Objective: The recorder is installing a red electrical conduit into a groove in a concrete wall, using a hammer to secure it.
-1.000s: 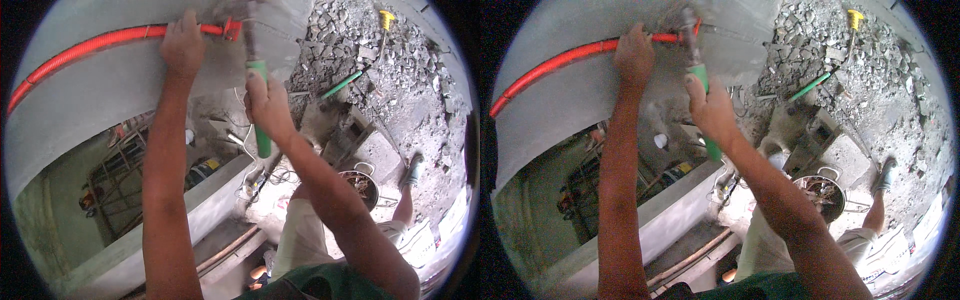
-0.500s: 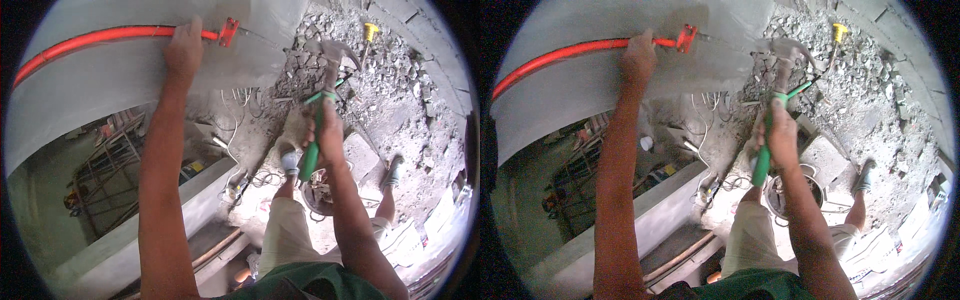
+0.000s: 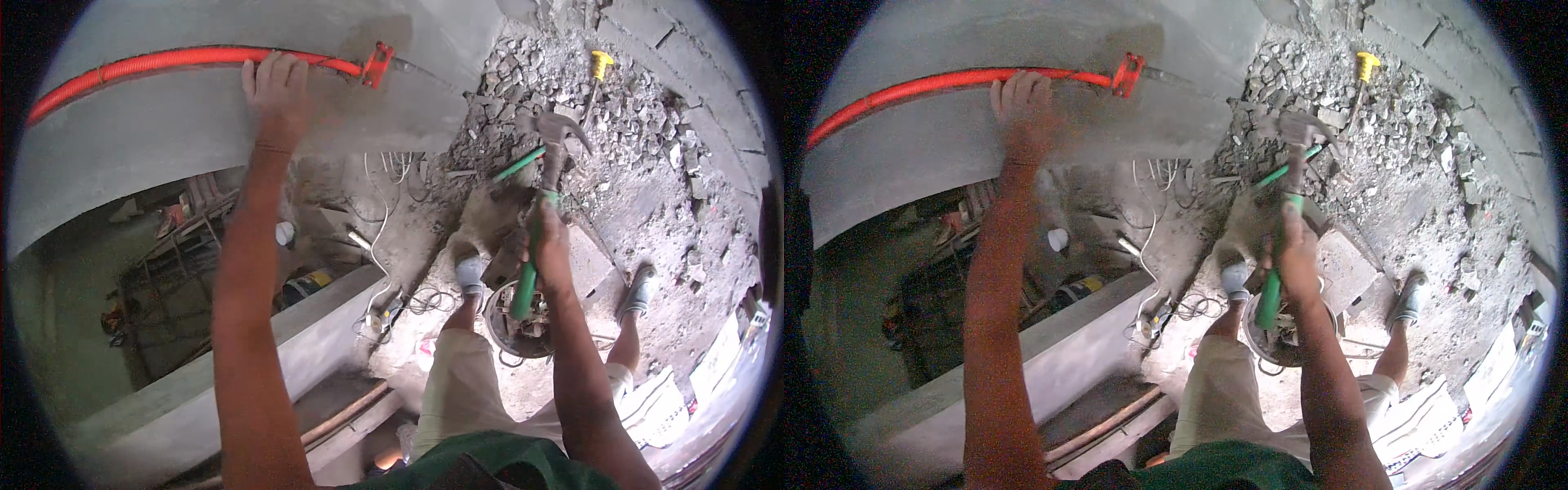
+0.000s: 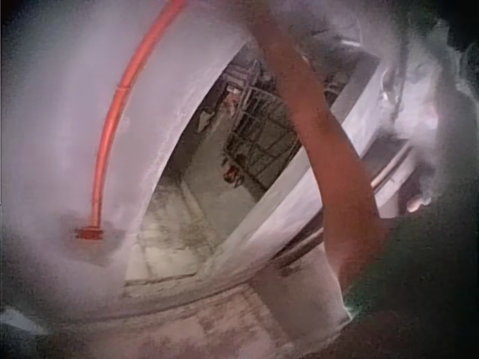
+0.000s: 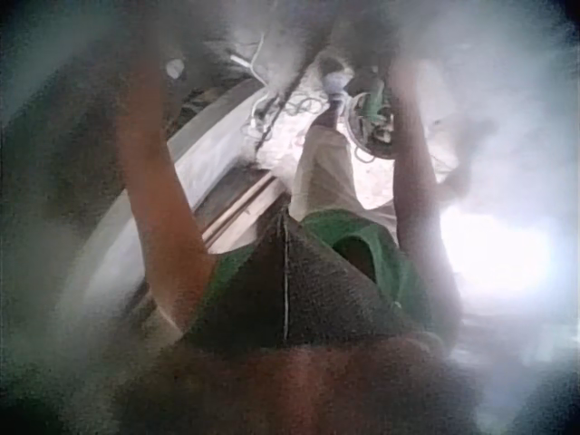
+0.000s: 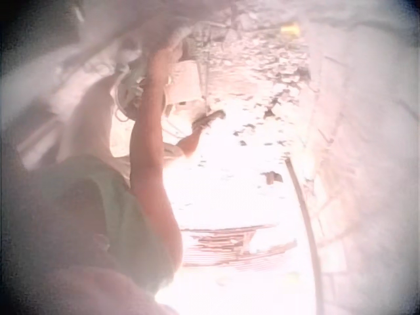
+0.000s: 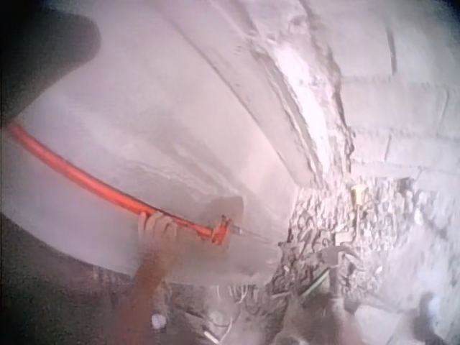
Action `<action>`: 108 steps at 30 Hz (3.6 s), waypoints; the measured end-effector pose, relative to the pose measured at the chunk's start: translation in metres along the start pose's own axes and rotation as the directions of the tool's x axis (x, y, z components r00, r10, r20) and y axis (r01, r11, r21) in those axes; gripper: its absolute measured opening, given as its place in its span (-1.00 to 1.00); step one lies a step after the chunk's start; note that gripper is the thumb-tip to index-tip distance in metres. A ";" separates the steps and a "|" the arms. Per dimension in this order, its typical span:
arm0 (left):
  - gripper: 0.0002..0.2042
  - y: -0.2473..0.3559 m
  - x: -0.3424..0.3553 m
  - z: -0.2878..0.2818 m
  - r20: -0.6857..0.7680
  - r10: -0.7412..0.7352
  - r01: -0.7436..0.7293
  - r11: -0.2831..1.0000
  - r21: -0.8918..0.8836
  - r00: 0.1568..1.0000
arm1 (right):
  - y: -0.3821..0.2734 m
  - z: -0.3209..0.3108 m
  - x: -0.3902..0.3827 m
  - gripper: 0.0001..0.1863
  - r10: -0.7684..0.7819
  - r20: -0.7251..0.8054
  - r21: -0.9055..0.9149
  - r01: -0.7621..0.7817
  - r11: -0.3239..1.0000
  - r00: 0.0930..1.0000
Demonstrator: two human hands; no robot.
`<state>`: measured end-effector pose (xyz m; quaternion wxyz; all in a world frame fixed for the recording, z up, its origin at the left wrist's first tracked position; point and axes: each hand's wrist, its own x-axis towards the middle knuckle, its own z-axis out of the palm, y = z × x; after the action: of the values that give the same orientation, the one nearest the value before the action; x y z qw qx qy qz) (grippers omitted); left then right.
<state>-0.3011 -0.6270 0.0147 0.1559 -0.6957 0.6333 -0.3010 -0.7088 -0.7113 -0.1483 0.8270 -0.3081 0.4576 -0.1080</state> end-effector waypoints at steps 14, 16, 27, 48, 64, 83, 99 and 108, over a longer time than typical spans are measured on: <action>-0.83 0.027 0.018 0.039 -0.143 -0.124 0.141 0.984 0.113 0.982 | -0.002 0.166 0.051 -0.45 -0.281 0.308 0.136 0.250 0.959 0.909; -0.85 0.024 0.016 0.045 -0.065 -0.129 0.138 0.979 0.151 0.989 | -0.002 0.184 0.051 -0.47 -0.266 0.266 0.101 0.247 0.964 0.927; -0.86 0.021 0.015 0.050 -0.173 -0.121 0.140 0.984 0.106 0.977 | -0.036 0.220 0.059 -0.43 -0.175 0.140 0.219 0.142 0.965 0.974; -0.68 0.248 -0.287 -0.169 0.949 -0.176 0.750 0.655 -0.087 0.263 | -0.110 -0.317 -0.051 -0.60 -0.225 -0.154 -0.940 -0.072 0.333 0.962; -0.46 0.384 -0.316 -0.379 0.980 -0.148 0.983 0.150 -0.108 0.130 | -0.126 -0.557 -0.113 -0.48 -0.484 -0.024 -0.991 -0.087 -0.106 0.875; -0.47 0.520 -0.589 -0.439 0.772 -0.287 0.764 -0.533 0.363 -0.567 | -0.092 -0.478 -0.192 -0.63 0.316 -0.129 -0.974 -0.180 0.137 0.940; -0.27 0.200 -0.624 -0.504 -0.126 -0.936 0.930 -0.345 0.123 -0.330 | -0.073 -0.448 -0.204 -0.77 -0.048 -0.008 -0.999 -0.006 0.035 0.999; -0.12 -0.107 -0.629 -0.552 -0.719 -0.660 0.975 0.122 0.183 0.218 | 0.042 -0.330 -0.450 -0.68 0.386 -0.454 -0.849 -0.521 0.085 0.803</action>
<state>-0.5672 0.0933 0.3649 0.0104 -0.7346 -0.0127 -0.6783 -1.2360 -0.6068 0.0070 0.4295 -0.5767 0.5427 0.4341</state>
